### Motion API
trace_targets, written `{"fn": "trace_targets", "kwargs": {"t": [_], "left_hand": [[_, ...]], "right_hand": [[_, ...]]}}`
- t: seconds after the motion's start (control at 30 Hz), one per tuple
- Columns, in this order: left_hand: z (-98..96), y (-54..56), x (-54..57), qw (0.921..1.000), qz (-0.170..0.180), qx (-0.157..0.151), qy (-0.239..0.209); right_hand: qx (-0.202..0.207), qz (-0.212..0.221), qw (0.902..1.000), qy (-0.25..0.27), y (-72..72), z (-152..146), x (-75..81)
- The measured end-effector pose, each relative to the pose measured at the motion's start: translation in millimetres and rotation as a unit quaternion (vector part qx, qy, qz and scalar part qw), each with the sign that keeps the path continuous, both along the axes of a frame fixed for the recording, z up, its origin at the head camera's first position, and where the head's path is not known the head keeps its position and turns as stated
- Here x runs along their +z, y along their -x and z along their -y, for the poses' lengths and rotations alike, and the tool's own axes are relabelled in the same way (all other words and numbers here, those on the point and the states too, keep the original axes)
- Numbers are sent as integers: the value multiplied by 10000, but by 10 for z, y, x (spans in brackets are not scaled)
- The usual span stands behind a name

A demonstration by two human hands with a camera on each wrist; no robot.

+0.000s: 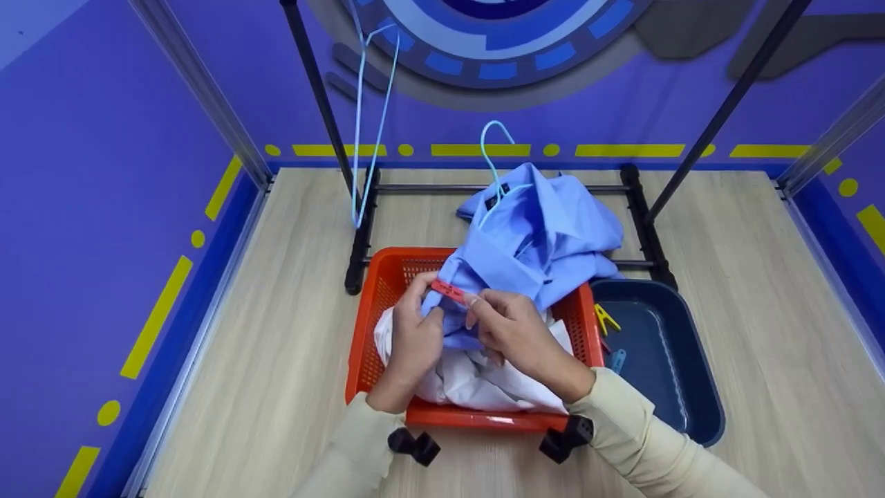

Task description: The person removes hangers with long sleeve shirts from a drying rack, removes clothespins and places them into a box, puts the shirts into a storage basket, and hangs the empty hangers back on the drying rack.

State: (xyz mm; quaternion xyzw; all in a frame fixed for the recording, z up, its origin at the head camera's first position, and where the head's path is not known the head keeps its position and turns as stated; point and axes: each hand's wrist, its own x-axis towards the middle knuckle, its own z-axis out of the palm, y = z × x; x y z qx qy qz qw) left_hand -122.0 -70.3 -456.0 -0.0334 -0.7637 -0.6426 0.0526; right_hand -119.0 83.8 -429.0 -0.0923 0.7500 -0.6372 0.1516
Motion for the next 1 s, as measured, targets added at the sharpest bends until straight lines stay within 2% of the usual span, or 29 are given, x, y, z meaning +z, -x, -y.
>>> {"fn": "trace_targets", "kwargs": {"t": [0.47,0.7,1.0], "left_hand": [[-3,-3,5,10000,33,-14,49],[-4,9,-10,10000,-73,28,36],[8,12,-30,10000,45,-15,-65]], "right_hand": [[-24,-94,9998,179,-3,-9,-22],[9,-142,9991,394,-11,-16,-30],[-89,-142,9990,425,-29,-26,-27]]}}
